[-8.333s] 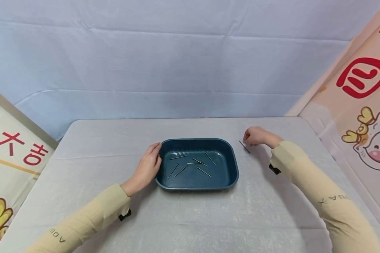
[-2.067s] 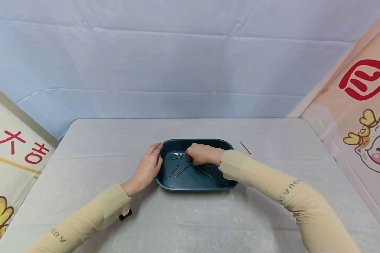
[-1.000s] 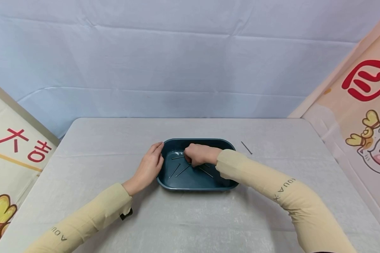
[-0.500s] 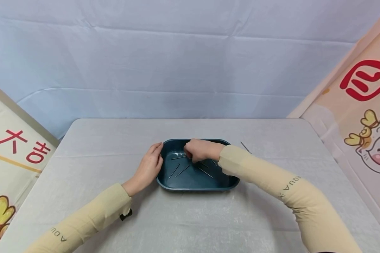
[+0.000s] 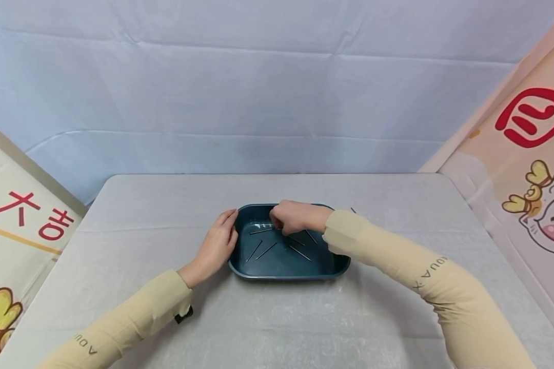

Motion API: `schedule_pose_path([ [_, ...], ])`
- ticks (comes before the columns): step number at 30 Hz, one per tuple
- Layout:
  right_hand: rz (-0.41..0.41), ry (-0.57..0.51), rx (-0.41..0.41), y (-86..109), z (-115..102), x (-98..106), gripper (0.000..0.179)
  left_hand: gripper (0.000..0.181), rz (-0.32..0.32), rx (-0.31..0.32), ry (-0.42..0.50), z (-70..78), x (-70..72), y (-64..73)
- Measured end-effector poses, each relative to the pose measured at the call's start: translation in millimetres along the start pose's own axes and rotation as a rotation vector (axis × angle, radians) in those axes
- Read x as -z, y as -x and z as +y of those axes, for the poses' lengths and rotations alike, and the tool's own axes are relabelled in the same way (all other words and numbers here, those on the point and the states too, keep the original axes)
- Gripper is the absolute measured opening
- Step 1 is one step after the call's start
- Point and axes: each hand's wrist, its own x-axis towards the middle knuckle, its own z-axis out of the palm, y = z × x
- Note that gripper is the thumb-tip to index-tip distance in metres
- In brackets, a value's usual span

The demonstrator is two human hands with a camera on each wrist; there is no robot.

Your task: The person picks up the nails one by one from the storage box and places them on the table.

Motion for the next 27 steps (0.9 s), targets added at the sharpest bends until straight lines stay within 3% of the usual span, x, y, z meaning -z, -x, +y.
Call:
schedule_pose_path([
  [9,0.019,0.022,0.025,6.2,3.7,5.3,0.017,0.041,0.011,0.001,0.005,-0.3,-0.7,0.8],
  [27,0.054,0.012,-0.01,20.4,12.2,16.3,0.016,0.041,-0.001,0.007,0.011,-0.1,-0.8,-0.3],
])
